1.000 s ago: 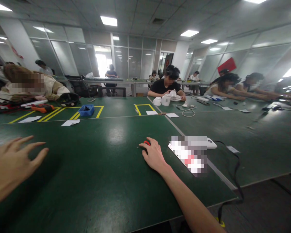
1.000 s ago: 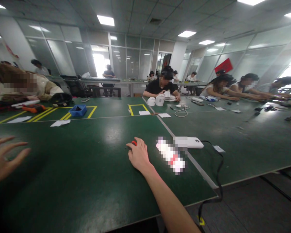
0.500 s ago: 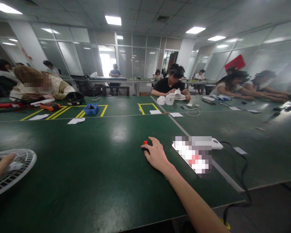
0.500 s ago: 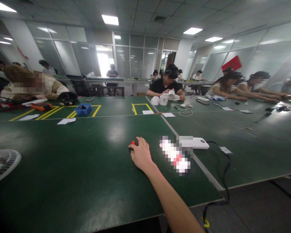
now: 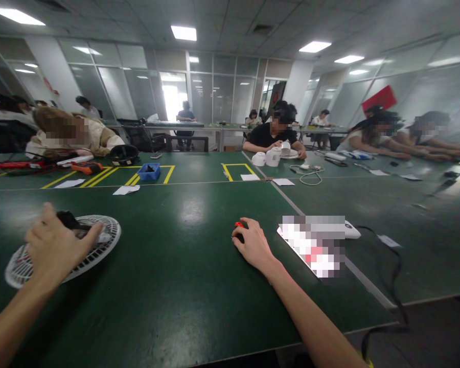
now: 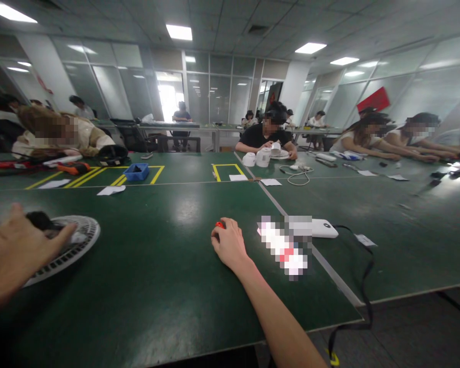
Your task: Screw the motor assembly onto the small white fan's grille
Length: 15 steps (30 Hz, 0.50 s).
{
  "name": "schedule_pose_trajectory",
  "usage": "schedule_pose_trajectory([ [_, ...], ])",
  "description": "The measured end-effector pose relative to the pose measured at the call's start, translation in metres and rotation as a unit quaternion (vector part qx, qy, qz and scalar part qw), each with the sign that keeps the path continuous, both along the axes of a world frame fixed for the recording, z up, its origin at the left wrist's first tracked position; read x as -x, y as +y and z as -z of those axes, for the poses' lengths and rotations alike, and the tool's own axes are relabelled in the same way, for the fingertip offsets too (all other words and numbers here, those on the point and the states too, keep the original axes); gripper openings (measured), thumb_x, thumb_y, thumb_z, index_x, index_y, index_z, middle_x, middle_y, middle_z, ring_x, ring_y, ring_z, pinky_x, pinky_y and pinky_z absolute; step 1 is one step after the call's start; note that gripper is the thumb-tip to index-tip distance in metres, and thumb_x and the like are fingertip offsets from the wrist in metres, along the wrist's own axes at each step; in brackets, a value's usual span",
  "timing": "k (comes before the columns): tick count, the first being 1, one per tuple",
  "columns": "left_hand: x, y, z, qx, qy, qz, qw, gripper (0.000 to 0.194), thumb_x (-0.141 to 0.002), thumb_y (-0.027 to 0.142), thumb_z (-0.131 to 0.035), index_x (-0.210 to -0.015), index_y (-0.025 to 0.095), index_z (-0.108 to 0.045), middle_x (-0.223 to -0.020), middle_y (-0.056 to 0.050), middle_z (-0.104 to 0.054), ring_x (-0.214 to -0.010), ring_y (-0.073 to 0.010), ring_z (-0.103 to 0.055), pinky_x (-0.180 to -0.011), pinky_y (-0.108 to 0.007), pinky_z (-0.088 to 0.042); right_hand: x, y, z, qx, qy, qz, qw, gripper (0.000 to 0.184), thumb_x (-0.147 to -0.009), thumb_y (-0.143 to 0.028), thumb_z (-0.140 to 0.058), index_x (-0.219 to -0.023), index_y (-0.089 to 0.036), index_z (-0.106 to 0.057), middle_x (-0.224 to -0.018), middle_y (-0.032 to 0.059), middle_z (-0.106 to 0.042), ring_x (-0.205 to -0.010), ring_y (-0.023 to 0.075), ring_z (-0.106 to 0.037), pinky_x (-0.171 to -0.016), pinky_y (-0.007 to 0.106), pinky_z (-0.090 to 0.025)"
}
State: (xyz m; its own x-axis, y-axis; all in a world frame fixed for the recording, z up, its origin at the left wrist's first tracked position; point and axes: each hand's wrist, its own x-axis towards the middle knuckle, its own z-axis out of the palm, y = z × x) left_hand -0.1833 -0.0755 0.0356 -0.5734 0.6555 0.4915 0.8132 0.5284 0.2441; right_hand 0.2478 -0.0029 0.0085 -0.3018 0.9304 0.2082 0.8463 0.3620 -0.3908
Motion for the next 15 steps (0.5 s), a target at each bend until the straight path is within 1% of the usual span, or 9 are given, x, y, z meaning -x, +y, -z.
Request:
schedule_pose_trajectory([
  [2, -0.027, 0.008, -0.004, 0.003, -0.033, 0.042, 0.999, 0.104, -0.091, 0.075, -0.038, -0.158, 0.001, -0.011, -0.158, -0.033, -0.031, -0.145, -0.0523, -0.035, -0.116, -0.063, -0.034, 0.001, -0.001, -0.001, 0.003, -0.002, -0.001, 1.000, 0.015, -0.094, -0.019, -0.065, -0.100, -0.018, -0.078, -0.144, 0.0187, -0.054, -0.142, 0.0320, -0.043, -0.110, 0.050, -0.039],
  [4, -0.050, 0.017, -0.004, -0.005, -0.034, 0.101, 0.994, 0.103, -0.092, 0.071, -0.041, -0.159, -0.001, -0.011, -0.160, -0.033, -0.028, -0.148, -0.0506, -0.031, -0.119, -0.062, -0.030, 0.002, -0.002, -0.001, 0.004, -0.001, -0.002, 1.000, 0.013, -0.093, -0.019, -0.066, -0.099, -0.018, -0.078, -0.143, 0.0184, -0.055, -0.141, 0.0314, -0.044, -0.111, 0.048, -0.039],
  [6, -0.069, 0.025, 0.001, -0.013, -0.028, 0.161, 0.987, 0.100, -0.094, 0.069, -0.040, -0.159, -0.002, -0.014, -0.160, -0.033, -0.029, -0.149, -0.0481, -0.030, -0.121, -0.059, -0.028, 0.002, -0.002, 0.000, 0.002, 0.001, -0.001, 1.000, 0.012, -0.093, -0.019, -0.068, -0.098, -0.018, -0.078, -0.143, 0.0182, -0.055, -0.140, 0.0314, -0.044, -0.110, 0.048, -0.039],
  [8, -0.087, 0.032, 0.007, -0.028, -0.020, 0.211, 0.977, 0.092, -0.096, 0.067, -0.034, -0.159, 0.001, -0.022, -0.159, -0.032, -0.033, -0.149, -0.0460, -0.032, -0.121, -0.058, -0.028, 0.002, -0.001, 0.002, -0.002, 0.004, -0.002, 1.000, 0.012, -0.092, -0.019, -0.068, -0.097, -0.018, -0.078, -0.143, 0.0183, -0.055, -0.140, 0.0320, -0.044, -0.110, 0.048, -0.040],
  [11, -0.119, 0.041, 0.016, -0.054, -0.010, 0.279, 0.959, 0.086, -0.097, 0.068, -0.035, -0.159, 0.009, -0.029, -0.159, -0.028, -0.037, -0.147, -0.0443, -0.036, -0.119, -0.058, -0.032, 0.001, 0.001, 0.006, -0.009, 0.009, -0.004, 1.000, 0.011, -0.092, -0.018, -0.068, -0.096, -0.019, -0.078, -0.141, 0.0181, -0.056, -0.139, 0.0330, -0.045, -0.109, 0.049, -0.042],
  [13, -0.140, 0.045, 0.022, -0.065, -0.004, 0.322, 0.945, 0.082, -0.096, 0.068, -0.041, -0.160, 0.016, -0.032, -0.162, -0.024, -0.036, -0.144, -0.0442, -0.039, -0.117, -0.060, -0.036, 0.000, 0.002, 0.009, -0.013, 0.014, -0.008, 1.000, 0.010, -0.092, -0.017, -0.067, -0.094, -0.019, -0.076, -0.140, 0.0182, -0.056, -0.139, 0.0335, -0.046, -0.108, 0.050, -0.043],
  [15, -0.160, 0.049, 0.026, -0.076, 0.009, 0.364, 0.928, 0.079, -0.095, 0.065, -0.047, -0.159, 0.021, -0.035, -0.165, -0.021, -0.032, -0.143, -0.0449, -0.041, -0.114, -0.063, -0.038, -0.001, 0.003, 0.012, -0.018, 0.019, -0.009, 1.000, 0.010, -0.094, -0.017, -0.065, -0.094, -0.018, -0.075, -0.139, 0.0185, -0.056, -0.138, 0.0336, -0.046, -0.107, 0.050, -0.043],
])
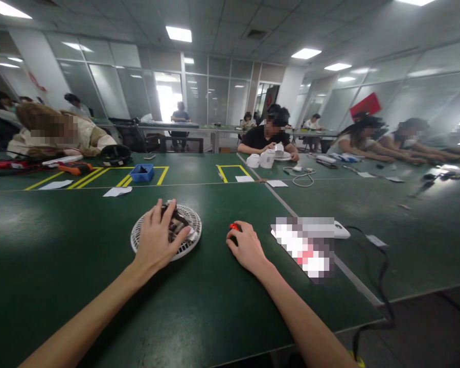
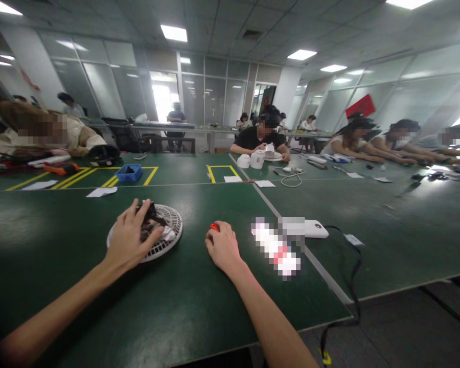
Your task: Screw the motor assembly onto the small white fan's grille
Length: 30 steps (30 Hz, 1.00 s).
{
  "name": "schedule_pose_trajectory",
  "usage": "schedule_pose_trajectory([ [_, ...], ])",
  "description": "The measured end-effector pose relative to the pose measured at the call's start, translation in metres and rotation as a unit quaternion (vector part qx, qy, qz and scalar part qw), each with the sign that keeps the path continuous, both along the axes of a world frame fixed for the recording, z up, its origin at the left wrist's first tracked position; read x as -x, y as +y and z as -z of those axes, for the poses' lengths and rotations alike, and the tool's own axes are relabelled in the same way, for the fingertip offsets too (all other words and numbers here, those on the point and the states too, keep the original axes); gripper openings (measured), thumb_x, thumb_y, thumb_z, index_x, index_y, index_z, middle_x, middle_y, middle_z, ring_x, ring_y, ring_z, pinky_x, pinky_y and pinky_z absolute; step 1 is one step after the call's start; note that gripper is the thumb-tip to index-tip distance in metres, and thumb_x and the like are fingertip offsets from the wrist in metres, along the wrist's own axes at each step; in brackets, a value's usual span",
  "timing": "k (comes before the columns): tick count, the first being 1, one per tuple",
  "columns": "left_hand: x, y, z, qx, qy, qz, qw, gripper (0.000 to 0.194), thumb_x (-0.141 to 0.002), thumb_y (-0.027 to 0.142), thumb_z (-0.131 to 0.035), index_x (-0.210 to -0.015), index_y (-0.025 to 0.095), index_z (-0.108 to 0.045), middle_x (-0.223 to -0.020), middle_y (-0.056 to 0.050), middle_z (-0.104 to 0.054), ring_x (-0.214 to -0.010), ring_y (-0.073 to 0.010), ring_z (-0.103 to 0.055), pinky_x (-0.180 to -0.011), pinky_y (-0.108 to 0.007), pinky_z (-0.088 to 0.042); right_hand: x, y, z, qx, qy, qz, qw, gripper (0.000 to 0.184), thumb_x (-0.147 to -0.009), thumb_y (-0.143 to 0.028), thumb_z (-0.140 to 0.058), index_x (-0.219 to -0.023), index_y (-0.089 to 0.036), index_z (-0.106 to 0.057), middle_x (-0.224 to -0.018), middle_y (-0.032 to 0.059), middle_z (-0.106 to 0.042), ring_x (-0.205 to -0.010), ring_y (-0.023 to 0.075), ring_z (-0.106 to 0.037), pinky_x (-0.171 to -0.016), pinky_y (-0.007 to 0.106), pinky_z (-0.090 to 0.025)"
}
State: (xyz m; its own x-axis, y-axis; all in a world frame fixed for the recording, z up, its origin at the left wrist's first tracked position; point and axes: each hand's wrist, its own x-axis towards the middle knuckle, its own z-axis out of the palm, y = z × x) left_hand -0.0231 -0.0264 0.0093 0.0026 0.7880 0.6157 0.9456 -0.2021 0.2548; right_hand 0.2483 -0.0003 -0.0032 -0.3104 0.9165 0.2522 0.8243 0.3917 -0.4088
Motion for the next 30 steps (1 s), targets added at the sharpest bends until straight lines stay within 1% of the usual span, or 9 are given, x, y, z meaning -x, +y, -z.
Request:
schedule_pose_trajectory([
  [4, -0.031, 0.008, 0.011, -0.045, 0.008, 0.081, 0.996, 0.075, -0.094, 0.059, -0.057, -0.159, 0.028, -0.035, -0.169, -0.019, -0.024, -0.143, -0.0470, -0.040, -0.111, -0.067, -0.041, -0.001, 0.002, 0.006, -0.011, 0.008, 0.004, 1.000, 0.011, -0.097, -0.019, -0.059, -0.095, -0.020, -0.070, -0.137, 0.0177, -0.058, -0.135, 0.0326, -0.049, -0.104, 0.050, -0.046],
  [7, -0.044, 0.009, 0.021, -0.077, -0.026, 0.136, 0.987, 0.080, -0.093, 0.056, -0.061, -0.161, 0.029, -0.028, -0.169, -0.020, -0.023, -0.145, -0.0460, -0.040, -0.111, -0.068, -0.040, -0.003, 0.004, 0.010, -0.014, 0.013, 0.016, 1.000, 0.012, -0.098, -0.019, -0.055, -0.097, -0.021, -0.066, -0.134, 0.0177, -0.059, -0.132, 0.0324, -0.050, -0.103, 0.050, -0.047],
  [10, -0.048, 0.004, 0.028, -0.103, -0.053, 0.193, 0.974, 0.084, -0.093, 0.049, -0.065, -0.162, 0.028, -0.022, -0.169, -0.021, -0.024, -0.150, -0.0432, -0.036, -0.114, -0.066, -0.039, -0.004, 0.007, 0.012, -0.022, 0.028, 0.025, 0.999, 0.013, -0.100, -0.020, -0.050, -0.097, -0.021, -0.063, -0.129, 0.0180, -0.062, -0.128, 0.0322, -0.052, -0.101, 0.048, -0.047],
  [13, -0.045, -0.001, 0.032, -0.129, -0.053, 0.233, 0.962, 0.086, -0.091, 0.043, -0.070, -0.161, 0.027, -0.024, -0.169, -0.021, -0.023, -0.153, -0.0405, -0.033, -0.117, -0.063, -0.039, -0.006, 0.011, 0.013, -0.028, 0.060, 0.025, 0.998, 0.014, -0.101, -0.021, -0.046, -0.093, -0.022, -0.058, -0.113, 0.0143, -0.066, -0.116, 0.0302, -0.057, -0.098, 0.046, -0.048],
  [15, -0.041, -0.002, 0.033, -0.141, -0.047, 0.241, 0.959, 0.087, -0.089, 0.042, -0.073, -0.160, 0.026, -0.026, -0.168, -0.021, -0.025, -0.153, -0.0397, -0.033, -0.117, -0.062, -0.040, -0.007, 0.013, 0.014, -0.026, 0.089, 0.027, 0.995, 0.016, -0.101, -0.022, -0.043, -0.090, -0.024, -0.054, -0.103, 0.0115, -0.066, -0.107, 0.0290, -0.059, -0.095, 0.045, -0.049],
  [17, -0.038, -0.003, 0.034, -0.150, -0.035, 0.237, 0.959, 0.087, -0.087, 0.040, -0.075, -0.159, 0.026, -0.028, -0.167, -0.020, -0.027, -0.153, -0.0392, -0.034, -0.118, -0.061, -0.040, -0.007, 0.015, 0.015, -0.025, 0.123, 0.029, 0.992, 0.016, -0.101, -0.023, -0.042, -0.088, -0.025, -0.051, -0.101, 0.0104, -0.065, -0.104, 0.0286, -0.059, -0.095, 0.046, -0.048],
  [23, -0.035, 0.000, 0.042, -0.129, -0.018, 0.206, 0.970, 0.077, -0.092, 0.033, -0.067, -0.158, 0.026, -0.029, -0.165, -0.019, -0.029, -0.153, -0.0390, -0.033, -0.117, -0.063, -0.041, -0.008, 0.017, 0.017, -0.028, 0.212, 0.028, 0.976, 0.012, -0.099, -0.026, -0.042, -0.090, -0.025, -0.052, -0.118, 0.0129, -0.064, -0.120, 0.0292, -0.057, -0.104, 0.050, -0.044],
  [26, -0.035, 0.005, 0.044, -0.118, -0.008, 0.208, 0.971, 0.076, -0.093, 0.032, -0.065, -0.159, 0.025, -0.028, -0.166, -0.020, -0.027, -0.154, -0.0406, -0.030, -0.118, -0.065, -0.039, -0.009, 0.018, 0.019, -0.032, 0.218, 0.031, 0.975, 0.012, -0.098, -0.026, -0.042, -0.090, -0.025, -0.052, -0.118, 0.0143, -0.063, -0.124, 0.0300, -0.056, -0.106, 0.051, -0.043],
  [30, -0.035, 0.010, 0.044, -0.130, 0.003, 0.208, 0.969, 0.076, -0.093, 0.034, -0.066, -0.159, 0.026, -0.028, -0.165, -0.020, -0.029, -0.154, -0.0410, -0.028, -0.118, -0.066, -0.038, -0.010, 0.020, 0.023, -0.040, 0.219, 0.037, 0.974, 0.012, -0.097, -0.027, -0.043, -0.089, -0.025, -0.052, -0.116, 0.0147, -0.063, -0.122, 0.0310, -0.056, -0.106, 0.053, -0.043],
])
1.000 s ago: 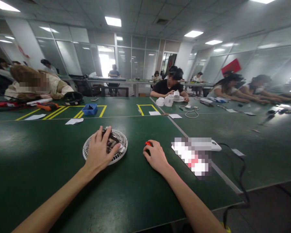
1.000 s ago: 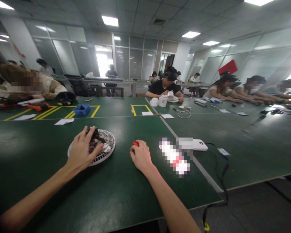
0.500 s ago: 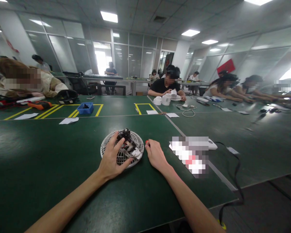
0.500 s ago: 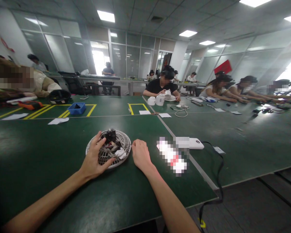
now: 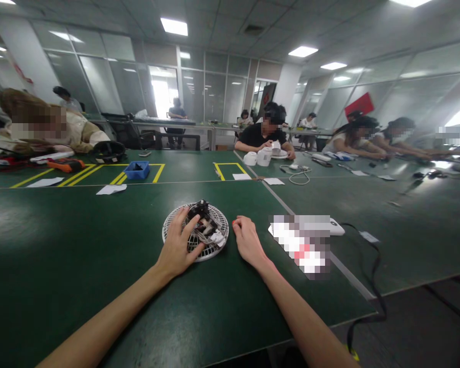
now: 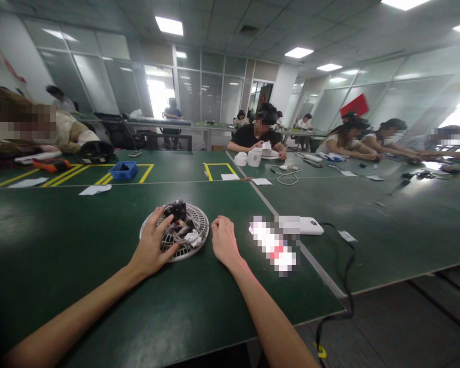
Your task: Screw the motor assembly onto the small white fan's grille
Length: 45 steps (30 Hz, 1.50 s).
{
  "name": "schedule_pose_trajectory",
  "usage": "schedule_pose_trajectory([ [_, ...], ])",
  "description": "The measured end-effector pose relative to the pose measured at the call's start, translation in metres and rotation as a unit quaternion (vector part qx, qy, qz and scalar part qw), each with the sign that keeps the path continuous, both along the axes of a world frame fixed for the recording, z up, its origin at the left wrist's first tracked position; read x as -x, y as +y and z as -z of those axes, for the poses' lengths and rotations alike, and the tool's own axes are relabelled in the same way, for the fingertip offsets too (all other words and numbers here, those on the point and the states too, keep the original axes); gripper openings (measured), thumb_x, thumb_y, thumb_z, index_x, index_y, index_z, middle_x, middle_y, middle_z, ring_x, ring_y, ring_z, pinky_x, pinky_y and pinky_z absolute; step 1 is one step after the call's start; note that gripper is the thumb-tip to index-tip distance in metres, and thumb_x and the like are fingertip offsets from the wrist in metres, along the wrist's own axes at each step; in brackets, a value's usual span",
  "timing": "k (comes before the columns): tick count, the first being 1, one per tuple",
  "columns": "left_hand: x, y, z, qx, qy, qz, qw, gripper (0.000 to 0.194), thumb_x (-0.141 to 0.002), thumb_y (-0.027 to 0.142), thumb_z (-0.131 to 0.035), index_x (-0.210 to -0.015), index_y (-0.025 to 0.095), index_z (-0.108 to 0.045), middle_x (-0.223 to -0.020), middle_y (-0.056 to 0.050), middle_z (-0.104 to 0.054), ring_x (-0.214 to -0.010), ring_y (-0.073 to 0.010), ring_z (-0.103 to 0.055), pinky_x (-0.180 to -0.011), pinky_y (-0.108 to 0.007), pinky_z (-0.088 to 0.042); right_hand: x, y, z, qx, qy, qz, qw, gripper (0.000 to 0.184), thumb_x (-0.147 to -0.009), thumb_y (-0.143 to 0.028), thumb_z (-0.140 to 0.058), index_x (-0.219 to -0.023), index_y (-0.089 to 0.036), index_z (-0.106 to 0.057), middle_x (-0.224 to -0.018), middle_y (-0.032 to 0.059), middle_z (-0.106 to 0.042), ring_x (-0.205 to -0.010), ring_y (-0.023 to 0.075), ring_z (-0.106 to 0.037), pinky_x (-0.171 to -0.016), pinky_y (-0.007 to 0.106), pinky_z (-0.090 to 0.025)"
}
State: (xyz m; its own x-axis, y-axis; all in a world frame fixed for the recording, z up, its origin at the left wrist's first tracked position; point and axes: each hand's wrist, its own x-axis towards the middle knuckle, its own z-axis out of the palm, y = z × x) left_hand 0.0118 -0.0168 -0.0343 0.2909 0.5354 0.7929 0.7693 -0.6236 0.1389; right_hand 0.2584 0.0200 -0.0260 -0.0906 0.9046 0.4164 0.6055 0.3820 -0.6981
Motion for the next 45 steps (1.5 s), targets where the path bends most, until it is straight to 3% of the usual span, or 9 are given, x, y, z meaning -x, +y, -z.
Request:
schedule_pose_trajectory([
  [12, 0.000, -0.016, -0.011, -0.055, -0.001, 0.046, 0.997, 0.082, -0.088, 0.032, -0.070, -0.159, 0.027, -0.028, -0.168, -0.016, -0.026, -0.156, -0.0401, -0.025, -0.122, -0.067, -0.030, 0.004, -0.005, -0.008, -0.063, 0.047, 0.010, 0.997, 0.017, -0.101, -0.033, -0.038, -0.096, -0.025, -0.051, -0.116, 0.0137, -0.063, -0.117, 0.0282, -0.057, -0.105, 0.049, -0.044],
  [22, -0.004, -0.020, -0.012, -0.074, -0.007, 0.058, 0.996, 0.081, -0.087, 0.030, -0.070, -0.157, 0.029, -0.031, -0.164, -0.016, -0.033, -0.152, -0.0404, -0.033, -0.119, -0.067, -0.034, 0.011, -0.015, -0.018, -0.084, 0.068, -0.017, 0.994, 0.027, -0.106, -0.040, -0.033, -0.097, -0.024, -0.053, -0.113, 0.0124, -0.063, -0.111, 0.0258, -0.058, -0.100, 0.044, -0.046],
  [28, -0.003, -0.020, -0.012, -0.071, -0.014, 0.062, 0.995, 0.080, -0.086, 0.029, -0.071, -0.156, 0.029, -0.032, -0.160, -0.016, -0.037, -0.151, -0.0395, -0.034, -0.119, -0.066, -0.036, 0.013, -0.021, -0.023, -0.094, 0.054, -0.045, 0.993, 0.026, -0.106, -0.036, -0.036, -0.092, -0.024, -0.053, -0.112, 0.0113, -0.063, -0.109, 0.0250, -0.058, -0.099, 0.043, -0.047],
  [36, -0.004, -0.020, -0.012, -0.081, -0.016, 0.052, 0.995, 0.063, -0.090, 0.030, -0.069, -0.147, 0.028, -0.044, -0.152, -0.015, -0.046, -0.147, -0.0374, -0.041, -0.116, -0.062, -0.041, 0.024, -0.039, -0.032, -0.183, -0.008, -0.079, 0.980, 0.024, -0.106, -0.027, -0.037, -0.093, -0.024, -0.057, -0.114, 0.0120, -0.064, -0.115, 0.0266, -0.057, -0.101, 0.049, -0.048],
  [41, -0.008, -0.023, -0.012, -0.089, -0.014, 0.049, 0.995, 0.036, -0.088, 0.025, -0.071, -0.122, 0.024, -0.060, -0.141, -0.013, -0.054, -0.143, -0.0365, -0.046, -0.114, -0.060, -0.044, 0.031, -0.047, -0.031, -0.264, -0.059, -0.115, 0.956, 0.019, -0.103, -0.020, -0.042, -0.100, -0.024, -0.060, -0.116, 0.0130, -0.065, -0.119, 0.0283, -0.057, -0.102, 0.052, -0.049],
  [45, -0.010, -0.024, -0.013, -0.106, -0.012, 0.050, 0.993, 0.025, -0.086, 0.021, -0.073, -0.110, 0.023, -0.064, -0.133, -0.012, -0.058, -0.138, -0.0352, -0.051, -0.113, -0.059, -0.047, 0.037, -0.052, -0.028, -0.259, -0.090, -0.144, 0.951, 0.019, -0.101, -0.019, -0.045, -0.103, -0.023, -0.064, -0.118, 0.0139, -0.066, -0.126, 0.0297, -0.056, -0.106, 0.053, -0.048],
])
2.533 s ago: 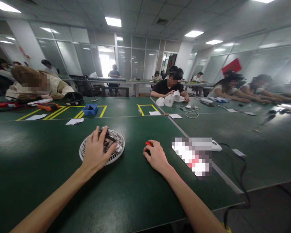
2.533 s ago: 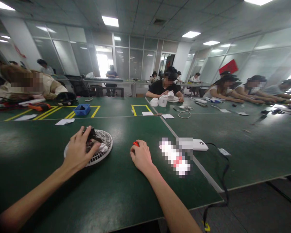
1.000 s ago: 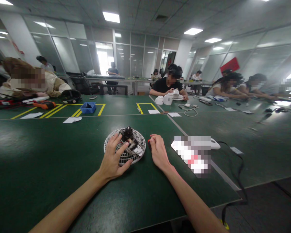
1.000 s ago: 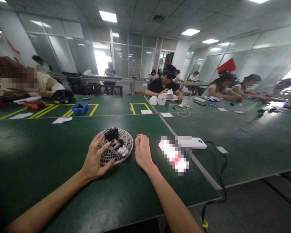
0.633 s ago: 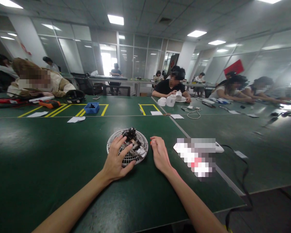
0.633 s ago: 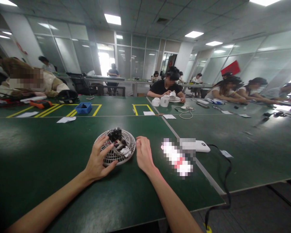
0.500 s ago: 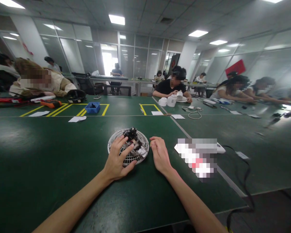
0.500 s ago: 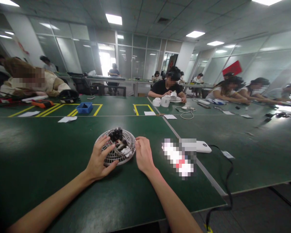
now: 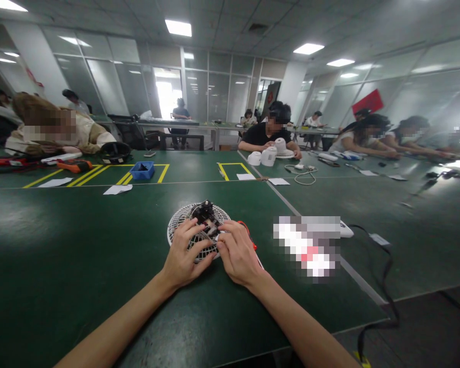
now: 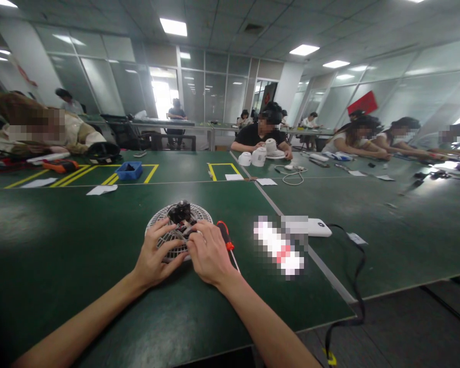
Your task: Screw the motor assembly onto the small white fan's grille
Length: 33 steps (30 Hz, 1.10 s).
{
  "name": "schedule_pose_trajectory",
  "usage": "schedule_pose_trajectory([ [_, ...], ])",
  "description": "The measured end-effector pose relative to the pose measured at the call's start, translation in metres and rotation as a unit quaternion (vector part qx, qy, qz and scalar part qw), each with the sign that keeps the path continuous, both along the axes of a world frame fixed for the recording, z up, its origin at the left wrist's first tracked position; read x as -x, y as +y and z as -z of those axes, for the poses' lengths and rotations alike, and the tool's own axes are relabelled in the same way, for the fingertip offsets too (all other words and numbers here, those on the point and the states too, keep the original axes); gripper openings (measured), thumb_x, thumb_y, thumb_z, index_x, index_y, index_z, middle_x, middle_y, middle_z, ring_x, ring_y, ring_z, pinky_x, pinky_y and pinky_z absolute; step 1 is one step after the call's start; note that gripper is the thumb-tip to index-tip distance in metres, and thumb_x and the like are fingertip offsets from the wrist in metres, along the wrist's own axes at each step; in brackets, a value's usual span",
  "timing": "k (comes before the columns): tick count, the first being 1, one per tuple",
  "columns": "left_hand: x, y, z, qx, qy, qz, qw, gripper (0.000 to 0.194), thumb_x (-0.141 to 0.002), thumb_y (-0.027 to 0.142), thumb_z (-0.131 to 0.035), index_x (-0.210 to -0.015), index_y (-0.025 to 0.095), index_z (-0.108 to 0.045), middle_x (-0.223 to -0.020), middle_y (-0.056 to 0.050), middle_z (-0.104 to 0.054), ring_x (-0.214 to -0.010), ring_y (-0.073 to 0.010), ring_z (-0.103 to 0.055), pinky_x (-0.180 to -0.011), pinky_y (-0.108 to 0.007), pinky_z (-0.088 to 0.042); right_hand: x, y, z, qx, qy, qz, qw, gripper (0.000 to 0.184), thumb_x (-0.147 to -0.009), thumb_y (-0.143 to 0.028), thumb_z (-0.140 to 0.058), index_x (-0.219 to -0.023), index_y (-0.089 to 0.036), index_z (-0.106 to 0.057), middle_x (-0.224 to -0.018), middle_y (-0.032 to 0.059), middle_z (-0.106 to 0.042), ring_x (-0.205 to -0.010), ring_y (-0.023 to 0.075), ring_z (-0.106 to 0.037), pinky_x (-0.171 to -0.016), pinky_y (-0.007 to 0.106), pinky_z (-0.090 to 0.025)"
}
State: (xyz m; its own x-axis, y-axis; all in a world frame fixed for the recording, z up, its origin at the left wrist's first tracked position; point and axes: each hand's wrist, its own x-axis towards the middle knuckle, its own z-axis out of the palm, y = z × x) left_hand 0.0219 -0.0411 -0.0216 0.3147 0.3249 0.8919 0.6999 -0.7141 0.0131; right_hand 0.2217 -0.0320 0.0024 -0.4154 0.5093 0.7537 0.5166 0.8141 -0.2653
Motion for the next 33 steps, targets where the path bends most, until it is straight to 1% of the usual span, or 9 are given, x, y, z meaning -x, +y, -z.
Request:
schedule_pose_trajectory([
  [2, 0.000, 0.000, -0.001, -0.008, -0.001, 0.001, 1.000, 0.023, -0.086, 0.019, -0.073, -0.107, 0.023, -0.065, -0.131, -0.011, -0.059, -0.136, -0.0344, -0.052, -0.111, -0.058, -0.048, 0.003, -0.002, 0.001, 0.009, -0.017, -0.005, 1.000, 0.020, -0.101, -0.019, -0.046, -0.105, -0.023, -0.065, -0.119, 0.0139, -0.066, -0.127, 0.0302, -0.055, -0.106, 0.054, -0.048],
  [7, -0.001, 0.000, -0.002, -0.027, 0.005, 0.006, 1.000, 0.020, -0.085, 0.015, -0.074, -0.102, 0.021, -0.065, -0.125, -0.011, -0.059, -0.132, -0.0325, -0.055, -0.108, -0.055, -0.052, 0.007, -0.003, 0.003, -0.011, -0.029, -0.010, 0.999, 0.021, -0.102, -0.018, -0.045, -0.105, -0.021, -0.065, -0.118, 0.0145, -0.067, -0.126, 0.0301, -0.056, -0.104, 0.052, -0.050],
  [10, -0.001, 0.000, -0.002, -0.030, 0.007, 0.010, 0.999, 0.020, -0.084, 0.014, -0.074, -0.101, 0.020, -0.064, -0.124, -0.012, -0.059, -0.131, -0.0325, -0.056, -0.106, -0.054, -0.053, 0.007, -0.003, 0.002, 0.003, -0.031, -0.012, 0.999, 0.021, -0.101, -0.018, -0.046, -0.104, -0.022, -0.067, -0.118, 0.0139, -0.067, -0.127, 0.0304, -0.056, -0.105, 0.053, -0.050],
  [17, -0.001, 0.000, 0.000, -0.023, -0.001, 0.020, 1.000, 0.019, -0.084, 0.013, -0.070, -0.100, 0.021, -0.064, -0.121, -0.011, -0.061, -0.128, -0.0327, -0.058, -0.103, -0.054, -0.055, 0.006, -0.005, 0.001, 0.019, -0.025, -0.021, 0.999, 0.020, -0.099, -0.019, -0.049, -0.104, -0.023, -0.068, -0.120, 0.0136, -0.066, -0.127, 0.0311, -0.055, -0.105, 0.054, -0.048],
  [21, 0.002, 0.001, -0.002, -0.011, 0.004, 0.025, 1.000, 0.019, -0.083, 0.012, -0.068, -0.099, 0.021, -0.063, -0.118, -0.011, -0.061, -0.126, -0.0331, -0.059, -0.100, -0.053, -0.056, 0.001, -0.002, -0.002, 0.031, 0.000, -0.022, 0.999, 0.015, -0.100, -0.023, -0.051, -0.102, -0.025, -0.066, -0.118, 0.0114, -0.066, -0.123, 0.0291, -0.056, -0.105, 0.051, -0.047],
  [24, 0.005, 0.001, -0.005, -0.003, 0.001, 0.027, 1.000, 0.017, -0.083, 0.013, -0.066, -0.097, 0.021, -0.062, -0.112, -0.010, -0.061, -0.123, -0.0328, -0.060, -0.097, -0.052, -0.057, -0.007, 0.006, -0.003, 0.045, 0.071, 0.025, 0.996, 0.016, -0.102, -0.025, -0.047, -0.099, -0.024, -0.062, -0.115, 0.0110, -0.065, -0.115, 0.0266, -0.058, -0.103, 0.047, -0.047],
  [27, 0.009, 0.002, -0.006, 0.005, -0.004, 0.024, 1.000, 0.014, -0.084, 0.013, -0.063, -0.095, 0.021, -0.061, -0.108, -0.009, -0.062, -0.117, -0.0314, -0.062, -0.095, -0.051, -0.056, -0.017, 0.018, -0.001, 0.081, 0.115, 0.112, 0.984, 0.017, -0.102, -0.026, -0.042, -0.097, -0.024, -0.059, -0.107, 0.0102, -0.064, -0.108, 0.0268, -0.057, -0.098, 0.046, -0.047],
  [30, 0.012, 0.003, -0.006, 0.016, -0.011, 0.022, 1.000, 0.012, -0.083, 0.013, -0.061, -0.092, 0.021, -0.062, -0.106, -0.009, -0.062, -0.115, -0.0306, -0.063, -0.094, -0.050, -0.055, -0.026, 0.028, 0.003, 0.153, 0.072, 0.211, 0.963, 0.009, -0.094, -0.022, -0.049, -0.097, -0.023, -0.057, -0.105, 0.0111, -0.062, -0.104, 0.0297, -0.056, -0.095, 0.048, -0.047],
  [33, 0.012, 0.003, -0.005, 0.021, -0.012, 0.023, 0.999, 0.011, -0.084, 0.013, -0.061, -0.092, 0.020, -0.061, -0.105, -0.009, -0.063, -0.115, -0.0299, -0.063, -0.095, -0.049, -0.055, -0.030, 0.031, 0.007, 0.232, -0.014, 0.258, 0.938, 0.022, -0.087, -0.020, -0.055, -0.109, -0.020, -0.059, -0.116, 0.0164, -0.061, -0.108, 0.0347, -0.057, -0.092, 0.050, -0.048],
])
